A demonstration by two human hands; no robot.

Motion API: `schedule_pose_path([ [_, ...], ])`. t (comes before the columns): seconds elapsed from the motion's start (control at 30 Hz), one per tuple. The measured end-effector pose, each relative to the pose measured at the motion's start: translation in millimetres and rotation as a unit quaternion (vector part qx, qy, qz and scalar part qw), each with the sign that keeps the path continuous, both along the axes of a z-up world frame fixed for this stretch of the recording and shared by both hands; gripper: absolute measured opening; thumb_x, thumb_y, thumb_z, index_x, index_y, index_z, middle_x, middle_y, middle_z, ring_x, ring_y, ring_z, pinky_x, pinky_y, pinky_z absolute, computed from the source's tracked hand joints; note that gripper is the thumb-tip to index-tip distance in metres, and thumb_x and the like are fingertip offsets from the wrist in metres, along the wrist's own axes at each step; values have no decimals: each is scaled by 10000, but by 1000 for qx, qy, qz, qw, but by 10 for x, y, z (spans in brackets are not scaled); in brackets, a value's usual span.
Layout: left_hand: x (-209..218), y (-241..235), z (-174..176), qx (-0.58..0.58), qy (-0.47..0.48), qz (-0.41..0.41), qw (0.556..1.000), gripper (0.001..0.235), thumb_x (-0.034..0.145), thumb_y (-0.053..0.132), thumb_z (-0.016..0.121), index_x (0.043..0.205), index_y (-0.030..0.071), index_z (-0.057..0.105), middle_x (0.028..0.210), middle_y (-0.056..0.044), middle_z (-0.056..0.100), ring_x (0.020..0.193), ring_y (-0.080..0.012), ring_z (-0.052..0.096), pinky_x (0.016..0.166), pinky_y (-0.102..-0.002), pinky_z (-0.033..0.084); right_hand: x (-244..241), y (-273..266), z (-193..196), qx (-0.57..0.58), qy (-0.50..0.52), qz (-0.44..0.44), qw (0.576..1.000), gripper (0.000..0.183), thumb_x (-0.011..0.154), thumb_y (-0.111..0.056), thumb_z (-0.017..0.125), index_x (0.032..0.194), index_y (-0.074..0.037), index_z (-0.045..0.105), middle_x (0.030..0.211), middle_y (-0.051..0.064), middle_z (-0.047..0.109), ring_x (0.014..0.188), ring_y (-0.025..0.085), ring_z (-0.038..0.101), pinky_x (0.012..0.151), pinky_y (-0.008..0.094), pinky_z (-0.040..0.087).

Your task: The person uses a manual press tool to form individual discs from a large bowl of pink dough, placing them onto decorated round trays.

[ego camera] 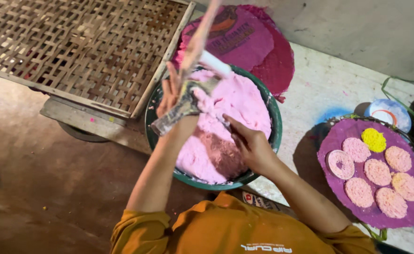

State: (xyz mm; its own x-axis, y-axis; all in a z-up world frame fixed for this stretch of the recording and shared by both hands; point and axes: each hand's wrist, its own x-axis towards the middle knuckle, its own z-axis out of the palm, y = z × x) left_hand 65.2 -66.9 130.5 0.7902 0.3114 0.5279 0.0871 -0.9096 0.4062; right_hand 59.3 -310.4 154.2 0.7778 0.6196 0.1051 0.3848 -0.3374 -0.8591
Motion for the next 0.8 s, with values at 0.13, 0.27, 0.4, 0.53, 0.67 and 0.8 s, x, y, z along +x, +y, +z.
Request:
schedule_pose_path([
  [0.13, 77, 348, -113, -94, -116, -19, 989, 659, 810, 173, 832, 1391, -5, 574, 1384, -214, 571, 1178, -399, 644, 945, -482, 538, -3, -206, -23, -60, 138, 40, 988, 545, 1012, -43, 500, 1547, -144, 516, 814, 52, 566, 671, 127, 474, 635, 282, 455],
  [0.27, 0, 232, -209, -440, -89, -136, 883, 269, 921, 31, 762, 1177, -15, 692, 1161, -155, 752, 1038, -313, 717, 904, -419, 569, 244, -309, -3, -92, 262, 109, 955, 766, 978, -37, 481, 1684, -203, 235, 1181, 211, 671, 847, 222, 556, 776, 352, 503],
  [0.4, -248, -609, -172, -704, -30, -239, 668, 348, 765, -15, 733, 1100, 25, 648, 953, -102, 684, 768, -230, 672, 623, -376, 563, 447, -459, 111, 146, 24, 122, 981, 696, 1092, -345, 437, 1686, -83, 184, 1754, 240, 205, 1580, 335, 296, 1250, 535, 322],
  [0.53, -620, -1705, -162, -800, 207, -360, 432, 379, 762, -23, 728, 1138, -38, 688, 1048, -127, 717, 983, -224, 694, 838, -351, 580, 455, -922, 281, 549, 107, 154, 815, 867, 1080, -610, 477, 1628, -78, 68, 1578, 235, 333, 1416, 373, 447, 1140, 542, 443],
  [0.67, -646, -2364, 62, -695, 266, -417, 522, 512, 798, -13, 723, 1281, 122, 614, 1124, -36, 709, 1060, -159, 663, 896, -307, 557, 318, -1846, 589, 552, 185, 140, 801, 831, 1098, -508, 570, 1626, 61, 275, 1343, 312, 603, 1031, 351, 670, 808, 436, 577],
  [0.8, -549, -2625, 478, -381, 240, -484, 750, 400, 846, 166, 828, 1200, 84, 659, 1043, -55, 733, 924, -170, 698, 838, -317, 587, 101, -2755, 836, 278, -90, 45, 955, 765, 1084, -477, 606, 1629, -91, 232, 1458, 290, 547, 1122, 375, 695, 877, 430, 611],
])
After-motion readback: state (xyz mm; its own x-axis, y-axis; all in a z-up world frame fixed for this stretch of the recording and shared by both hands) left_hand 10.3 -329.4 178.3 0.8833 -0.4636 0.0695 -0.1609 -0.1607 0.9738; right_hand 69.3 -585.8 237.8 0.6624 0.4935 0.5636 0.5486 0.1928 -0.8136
